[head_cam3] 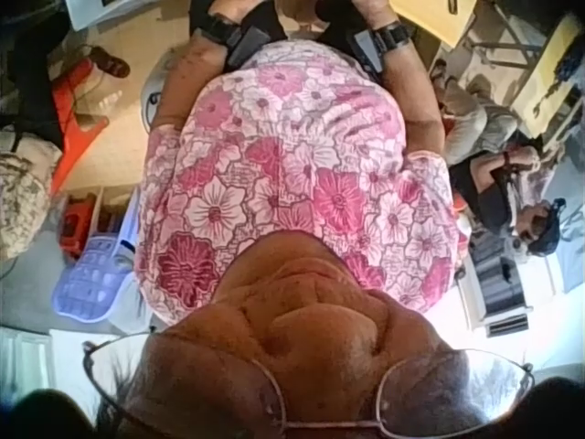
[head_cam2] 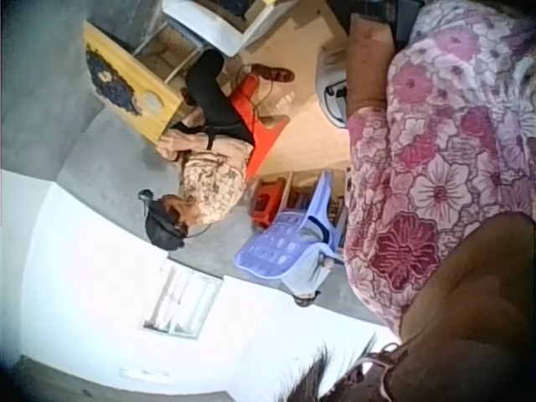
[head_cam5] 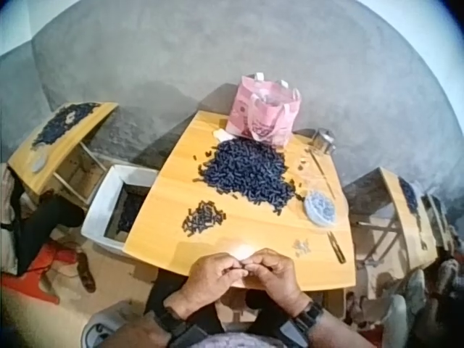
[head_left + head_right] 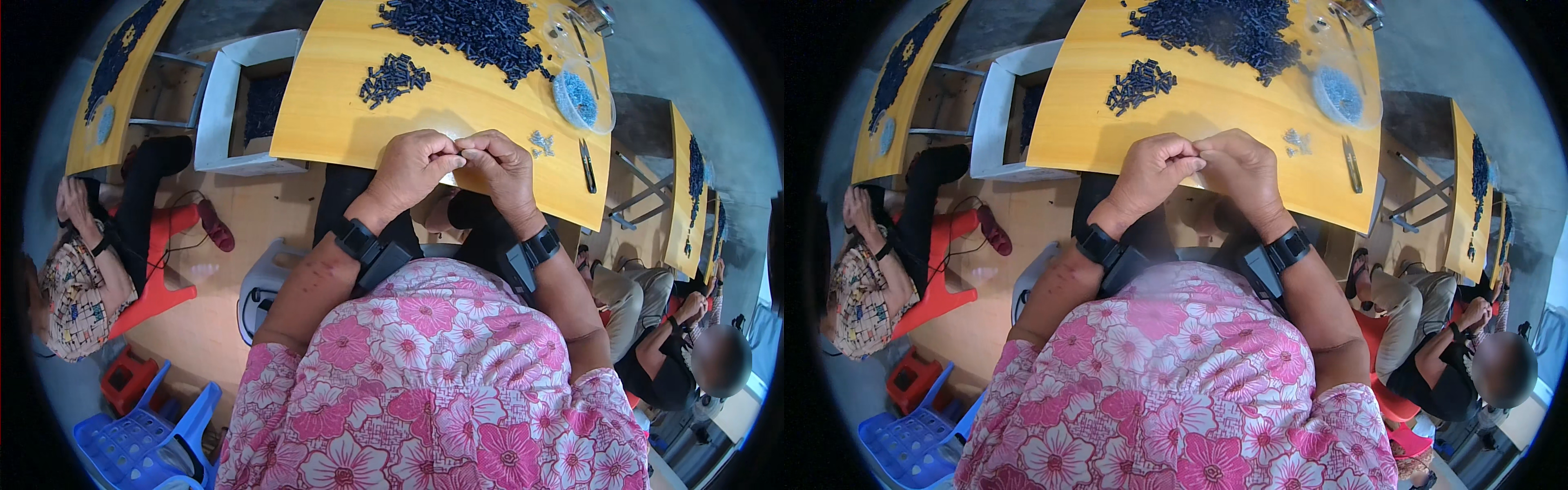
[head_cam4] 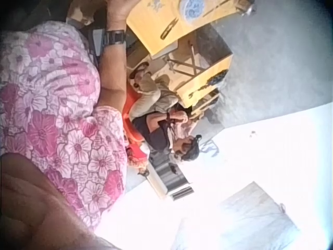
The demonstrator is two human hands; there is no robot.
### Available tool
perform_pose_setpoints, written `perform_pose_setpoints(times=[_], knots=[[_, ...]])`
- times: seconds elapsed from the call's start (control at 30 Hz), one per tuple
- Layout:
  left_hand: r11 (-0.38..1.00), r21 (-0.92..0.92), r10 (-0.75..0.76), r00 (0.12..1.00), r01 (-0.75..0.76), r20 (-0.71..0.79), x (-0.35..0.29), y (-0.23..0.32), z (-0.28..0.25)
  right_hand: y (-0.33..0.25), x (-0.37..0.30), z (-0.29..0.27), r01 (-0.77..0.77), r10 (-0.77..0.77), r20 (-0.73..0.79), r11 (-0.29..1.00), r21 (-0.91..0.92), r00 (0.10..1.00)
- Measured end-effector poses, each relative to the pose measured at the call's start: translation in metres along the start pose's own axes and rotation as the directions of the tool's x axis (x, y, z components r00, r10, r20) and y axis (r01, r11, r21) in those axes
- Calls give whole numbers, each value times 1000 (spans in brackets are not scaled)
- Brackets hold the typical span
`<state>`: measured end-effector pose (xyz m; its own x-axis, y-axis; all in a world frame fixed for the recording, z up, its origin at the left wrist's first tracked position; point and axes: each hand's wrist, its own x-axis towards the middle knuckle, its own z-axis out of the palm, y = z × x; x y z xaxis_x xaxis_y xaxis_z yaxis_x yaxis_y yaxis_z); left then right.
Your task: Assembling small black plastic components by hand in a manufacturing environment.
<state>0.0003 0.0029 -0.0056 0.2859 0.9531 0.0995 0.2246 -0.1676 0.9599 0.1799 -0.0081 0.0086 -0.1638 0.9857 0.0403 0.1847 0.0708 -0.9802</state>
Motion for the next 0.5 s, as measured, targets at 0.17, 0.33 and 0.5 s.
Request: perform_pose_setpoints(times=[0.17, 0.33, 0.5], knots=[[999, -34, -12, 1000, 13, 10, 1, -2, 0, -5, -7, -2, -127, 131, -10, 976, 180, 991], [997, -81, 6, 1000, -5, 12, -1, -2, 1, -9, -7, -4, -155, 156, 12, 972, 176, 988], [997, -74, -10, 1000, 12, 16, 1, -4, 2, -6, -3, -7, -169, 165, 37, 967, 188, 986]])
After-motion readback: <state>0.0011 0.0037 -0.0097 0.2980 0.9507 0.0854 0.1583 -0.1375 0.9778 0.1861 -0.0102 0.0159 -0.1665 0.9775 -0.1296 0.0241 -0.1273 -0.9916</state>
